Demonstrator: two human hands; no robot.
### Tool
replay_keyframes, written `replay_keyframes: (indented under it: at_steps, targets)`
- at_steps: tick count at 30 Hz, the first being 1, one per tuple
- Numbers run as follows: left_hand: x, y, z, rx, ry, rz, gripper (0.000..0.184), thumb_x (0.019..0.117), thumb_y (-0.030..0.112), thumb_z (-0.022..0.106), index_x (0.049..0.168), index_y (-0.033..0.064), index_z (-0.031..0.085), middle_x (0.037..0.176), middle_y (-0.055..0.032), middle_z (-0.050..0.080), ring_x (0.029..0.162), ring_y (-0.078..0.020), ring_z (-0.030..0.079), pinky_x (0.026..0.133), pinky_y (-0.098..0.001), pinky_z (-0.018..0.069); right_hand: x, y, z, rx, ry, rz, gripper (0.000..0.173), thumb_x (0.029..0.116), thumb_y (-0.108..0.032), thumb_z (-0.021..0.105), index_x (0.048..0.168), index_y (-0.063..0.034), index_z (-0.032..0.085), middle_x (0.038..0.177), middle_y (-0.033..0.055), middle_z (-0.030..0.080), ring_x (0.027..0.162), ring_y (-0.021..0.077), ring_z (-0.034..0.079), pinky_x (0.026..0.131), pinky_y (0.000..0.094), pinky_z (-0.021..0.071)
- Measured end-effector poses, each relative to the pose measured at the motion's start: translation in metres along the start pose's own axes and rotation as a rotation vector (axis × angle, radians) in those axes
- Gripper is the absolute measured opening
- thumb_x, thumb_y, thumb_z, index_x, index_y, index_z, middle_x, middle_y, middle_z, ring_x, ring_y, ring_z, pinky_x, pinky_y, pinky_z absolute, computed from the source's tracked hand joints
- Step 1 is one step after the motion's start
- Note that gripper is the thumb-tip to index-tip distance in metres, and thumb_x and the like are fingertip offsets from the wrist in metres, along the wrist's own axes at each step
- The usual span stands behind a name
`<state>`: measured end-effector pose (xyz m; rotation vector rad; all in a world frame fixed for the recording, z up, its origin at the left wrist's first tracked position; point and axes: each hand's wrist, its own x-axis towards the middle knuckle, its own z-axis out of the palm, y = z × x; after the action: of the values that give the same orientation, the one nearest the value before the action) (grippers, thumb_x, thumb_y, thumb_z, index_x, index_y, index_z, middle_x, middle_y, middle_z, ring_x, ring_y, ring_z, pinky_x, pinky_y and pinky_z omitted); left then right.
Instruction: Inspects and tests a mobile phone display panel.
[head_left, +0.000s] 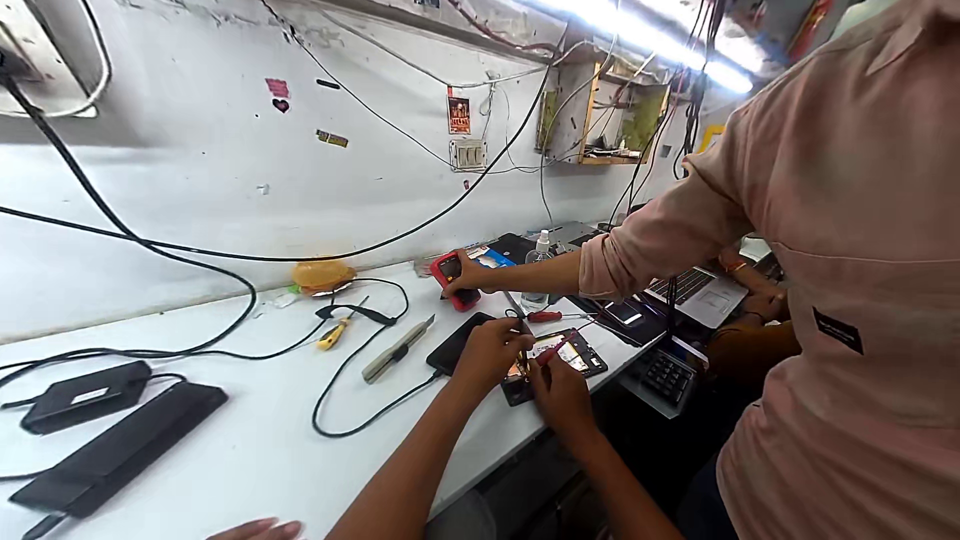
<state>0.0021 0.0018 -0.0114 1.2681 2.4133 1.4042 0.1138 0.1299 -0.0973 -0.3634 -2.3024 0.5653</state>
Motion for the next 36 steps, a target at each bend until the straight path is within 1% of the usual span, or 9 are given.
replay_keyframes:
  at_steps: [4, 8, 11, 15, 18, 19, 22, 27, 36]
  targets:
    - [-0.001, 0.001, 0.001, 0.002, 0.013, 0.005, 0.015, 0.0983, 0.03, 0.071, 0.102, 0.0162, 0.075, 0.085, 0.0054, 0.076, 0.073, -0.0075, 0.071, 0.074, -0.0359, 0.0602, -0.001, 0.001, 0.0, 0.024, 0.011, -0.005, 0.035, 0.104, -0.041, 0.05, 0.088, -0.0135, 0.064, 0.064, -0.0009, 0.055, 0.058, 0.0164, 0.058, 0.055, 0.04, 0.0521]
    - [0.0, 0.002, -0.002, -0.001, -0.018, -0.022, 0.014, 0.0991, 0.031, 0.069, 0.101, 0.0178, 0.075, 0.085, 0.0079, 0.076, 0.076, -0.0056, 0.071, 0.077, -0.0345, 0.0593, -0.001, 0.0, -0.001, 0.032, 0.006, -0.004, 0.033, 0.1039, -0.041, 0.051, 0.09, -0.014, 0.064, 0.064, -0.0015, 0.055, 0.057, 0.0158, 0.058, 0.055, 0.0399, 0.0521]
    - [0.001, 0.001, -0.002, -0.005, -0.024, -0.013, 0.015, 0.0997, 0.03, 0.069, 0.101, 0.0164, 0.074, 0.085, 0.0057, 0.076, 0.075, -0.0082, 0.071, 0.076, -0.0378, 0.0594, -0.001, 0.0, -0.001, 0.051, 0.02, -0.006, 0.03, 0.1034, -0.038, 0.053, 0.09, -0.0142, 0.065, 0.065, -0.0015, 0.056, 0.057, 0.0151, 0.058, 0.053, 0.0395, 0.0523]
    - [0.002, 0.0, -0.001, -0.02, -0.021, -0.023, 0.016, 0.0994, 0.031, 0.069, 0.101, 0.0162, 0.074, 0.086, 0.0051, 0.077, 0.077, -0.0084, 0.072, 0.077, -0.0378, 0.0598, -0.001, 0.001, -0.001, 0.042, 0.022, -0.001, 0.03, 0.1033, -0.038, 0.053, 0.089, -0.0148, 0.065, 0.065, -0.0021, 0.056, 0.058, 0.0145, 0.058, 0.055, 0.0389, 0.0525]
    - [0.002, 0.002, -0.002, 0.006, -0.017, -0.025, 0.016, 0.0993, 0.032, 0.069, 0.102, 0.0169, 0.074, 0.085, 0.0058, 0.076, 0.075, -0.0082, 0.071, 0.076, -0.0377, 0.0594, -0.001, 0.001, 0.0, 0.054, 0.023, 0.0, 0.031, 0.1034, -0.038, 0.053, 0.089, -0.014, 0.065, 0.065, -0.0015, 0.056, 0.058, 0.0153, 0.058, 0.055, 0.0395, 0.0528]
    - [0.001, 0.002, -0.002, 0.026, -0.005, -0.006, 0.016, 0.0995, 0.032, 0.069, 0.102, 0.0168, 0.074, 0.085, 0.0051, 0.076, 0.073, -0.0093, 0.07, 0.074, -0.0388, 0.0589, -0.001, 0.0, 0.0, 0.058, 0.02, 0.002, 0.031, 0.1037, -0.037, 0.052, 0.09, -0.0134, 0.065, 0.065, -0.001, 0.056, 0.059, 0.0159, 0.059, 0.056, 0.04, 0.0534]
    - [0.001, -0.001, 0.0, 0.085, 0.004, 0.062, 0.015, 0.1011, 0.03, 0.066, 0.101, 0.017, 0.074, 0.087, 0.0041, 0.076, 0.076, -0.0118, 0.071, 0.076, -0.0442, 0.0593, -0.001, -0.004, -0.004, 0.059, 0.011, 0.007, 0.03, 0.1038, -0.035, 0.053, 0.093, -0.0105, 0.067, 0.067, 0.0021, 0.06, 0.061, 0.0191, 0.062, 0.059, 0.0434, 0.0552]
    - [0.001, -0.002, 0.001, 0.085, 0.014, 0.062, 0.011, 0.1007, 0.027, 0.067, 0.1, 0.019, 0.075, 0.087, 0.0044, 0.076, 0.078, -0.0132, 0.072, 0.077, -0.0489, 0.0588, 0.0, -0.008, -0.005, 0.061, 0.018, -0.01, 0.03, 0.1042, -0.033, 0.053, 0.092, -0.0093, 0.067, 0.067, 0.003, 0.061, 0.061, 0.0197, 0.063, 0.058, 0.0434, 0.0549]
    - [-0.001, 0.002, 0.0, 0.087, 0.033, 0.03, 0.009, 0.099, 0.028, 0.069, 0.098, 0.0217, 0.075, 0.082, 0.0065, 0.076, 0.072, -0.0117, 0.071, 0.071, -0.0469, 0.0572, -0.001, -0.01, -0.007, 0.081, -0.004, -0.001, 0.029, 0.105, -0.033, 0.053, 0.09, -0.0102, 0.065, 0.064, 0.0015, 0.057, 0.058, 0.0176, 0.059, 0.055, 0.0405, 0.0518]
